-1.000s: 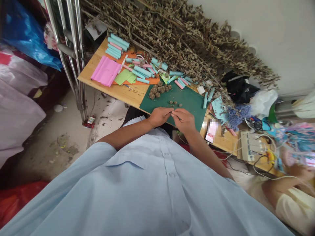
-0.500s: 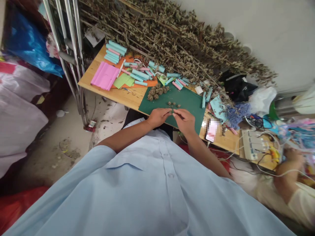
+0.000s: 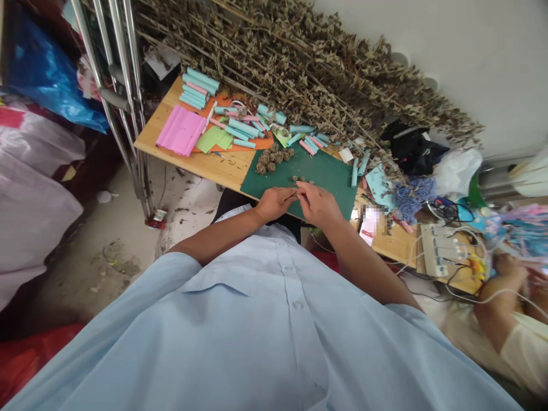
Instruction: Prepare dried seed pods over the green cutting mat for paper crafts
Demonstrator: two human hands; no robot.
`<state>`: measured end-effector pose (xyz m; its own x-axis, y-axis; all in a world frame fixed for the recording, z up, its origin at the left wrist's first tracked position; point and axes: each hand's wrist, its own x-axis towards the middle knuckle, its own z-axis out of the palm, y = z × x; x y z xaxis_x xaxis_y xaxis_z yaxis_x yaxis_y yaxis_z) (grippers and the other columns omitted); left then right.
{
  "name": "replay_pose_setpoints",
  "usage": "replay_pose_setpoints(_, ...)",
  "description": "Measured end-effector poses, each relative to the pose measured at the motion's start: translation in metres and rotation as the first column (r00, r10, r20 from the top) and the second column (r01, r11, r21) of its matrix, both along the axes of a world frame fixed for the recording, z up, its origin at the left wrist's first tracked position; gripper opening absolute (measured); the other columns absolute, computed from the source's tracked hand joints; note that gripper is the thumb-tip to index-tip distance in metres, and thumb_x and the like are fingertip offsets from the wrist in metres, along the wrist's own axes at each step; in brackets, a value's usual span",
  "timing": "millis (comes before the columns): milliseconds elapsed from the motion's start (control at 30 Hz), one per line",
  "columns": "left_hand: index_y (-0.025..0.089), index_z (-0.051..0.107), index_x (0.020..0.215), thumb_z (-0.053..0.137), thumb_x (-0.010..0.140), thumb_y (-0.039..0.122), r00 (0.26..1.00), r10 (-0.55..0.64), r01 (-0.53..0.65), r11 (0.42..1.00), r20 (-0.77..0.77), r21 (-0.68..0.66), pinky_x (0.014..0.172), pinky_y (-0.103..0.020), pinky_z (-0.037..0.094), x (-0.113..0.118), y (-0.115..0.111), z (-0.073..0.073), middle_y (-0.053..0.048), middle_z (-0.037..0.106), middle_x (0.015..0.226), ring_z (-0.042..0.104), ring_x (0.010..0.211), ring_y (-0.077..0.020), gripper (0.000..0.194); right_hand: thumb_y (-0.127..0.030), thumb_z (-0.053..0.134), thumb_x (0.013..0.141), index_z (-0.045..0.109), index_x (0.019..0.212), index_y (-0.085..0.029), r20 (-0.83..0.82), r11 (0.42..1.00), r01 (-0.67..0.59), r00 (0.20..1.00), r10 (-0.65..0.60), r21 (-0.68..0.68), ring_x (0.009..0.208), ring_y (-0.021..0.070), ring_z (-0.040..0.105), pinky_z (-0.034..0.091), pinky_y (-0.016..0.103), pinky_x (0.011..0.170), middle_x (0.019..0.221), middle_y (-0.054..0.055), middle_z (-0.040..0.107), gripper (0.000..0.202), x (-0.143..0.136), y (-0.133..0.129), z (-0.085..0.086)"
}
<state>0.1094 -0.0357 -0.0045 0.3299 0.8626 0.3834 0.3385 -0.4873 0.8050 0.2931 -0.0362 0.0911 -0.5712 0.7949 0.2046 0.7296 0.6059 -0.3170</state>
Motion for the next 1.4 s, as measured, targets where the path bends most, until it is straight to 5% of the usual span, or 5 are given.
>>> replay_pose_setpoints(333, 0.016, 0.077, 0.103, 0.052, 0.108, 0.037, 0.999, 0.012, -0.012, 1.000, -0.042, 0.009, 0.081, -0.027, 0.055, 0.001, 0.003, -0.008, -0.008, 0.079, 0.091, 0.075, 0.087, -0.0193, 0.033, -0.019, 0.042, 0.101, 0.060, 0.114, -0.017, 0.302, 0.996, -0.071, 0.950, 0.081, -0.044, 0.084, 0.0299, 0.070, 0.048, 0.038, 0.076, 0.092, 0.015, 0.074, 0.022, -0.015, 0.012, 0.023)
replay_pose_setpoints(567, 0.015, 0.078, 0.102, 0.053, 0.106, 0.035, 0.998, 0.012, -0.012, 1.000, -0.056, 0.000, 0.082, -0.029, 0.055, 0.003, 0.004, -0.012, -0.008, 0.079, 0.089, 0.075, 0.087, -0.0208, 0.032, -0.017, 0.047, 0.097, 0.060, 0.103, -0.018, 0.392, 0.998, -0.050, 0.918, 0.055, -0.023, 0.079, 0.0301, 0.067, 0.045, 0.038, 0.071, 0.086, 0.015, 0.072, 0.014, -0.020, 0.011, 0.023)
replay_pose_setpoints(867, 0.020, 0.076, 0.118, 0.051, 0.109, 0.039, 0.998, -0.016, 0.017, 1.000, 0.060, -0.018, 0.092, -0.028, 0.058, 0.000, 0.000, 0.000, -0.007, 0.082, 0.113, 0.077, 0.101, -0.0187, 0.033, -0.030, 0.059, 0.100, 0.071, 0.113, -0.026, -0.105, 0.995, 0.101, 0.989, -0.102, -0.016, 0.092, 0.0248, 0.075, 0.060, 0.039, 0.086, 0.101, 0.006, 0.080, 0.017, 0.002, -0.001, 0.010)
replay_pose_setpoints(1200, 0.020, 0.076, 0.118, 0.053, 0.108, 0.036, 0.999, -0.002, 0.004, 1.000, 0.046, -0.030, 0.095, -0.028, 0.057, -0.002, -0.002, 0.001, -0.008, 0.081, 0.114, 0.077, 0.105, -0.0188, 0.030, -0.029, 0.060, 0.100, 0.080, 0.108, -0.028, -0.170, 1.000, 0.009, 0.985, -0.008, 0.008, 0.104, 0.0241, 0.076, 0.061, 0.043, 0.097, 0.112, 0.008, 0.081, 0.022, 0.011, -0.008, -0.004)
replay_pose_setpoints(1400, 0.021, 0.077, 0.114, 0.053, 0.109, 0.039, 0.999, -0.021, 0.021, 1.000, 0.037, -0.007, 0.088, -0.027, 0.056, -0.001, -0.001, 0.002, -0.005, 0.082, 0.105, 0.077, 0.096, -0.0176, 0.031, -0.027, 0.060, 0.098, 0.077, 0.094, -0.025, -0.218, 0.991, 0.135, 0.967, -0.133, -0.006, 0.094, 0.0241, 0.075, 0.061, 0.041, 0.091, 0.096, 0.007, 0.081, 0.017, -0.001, -0.005, 0.003)
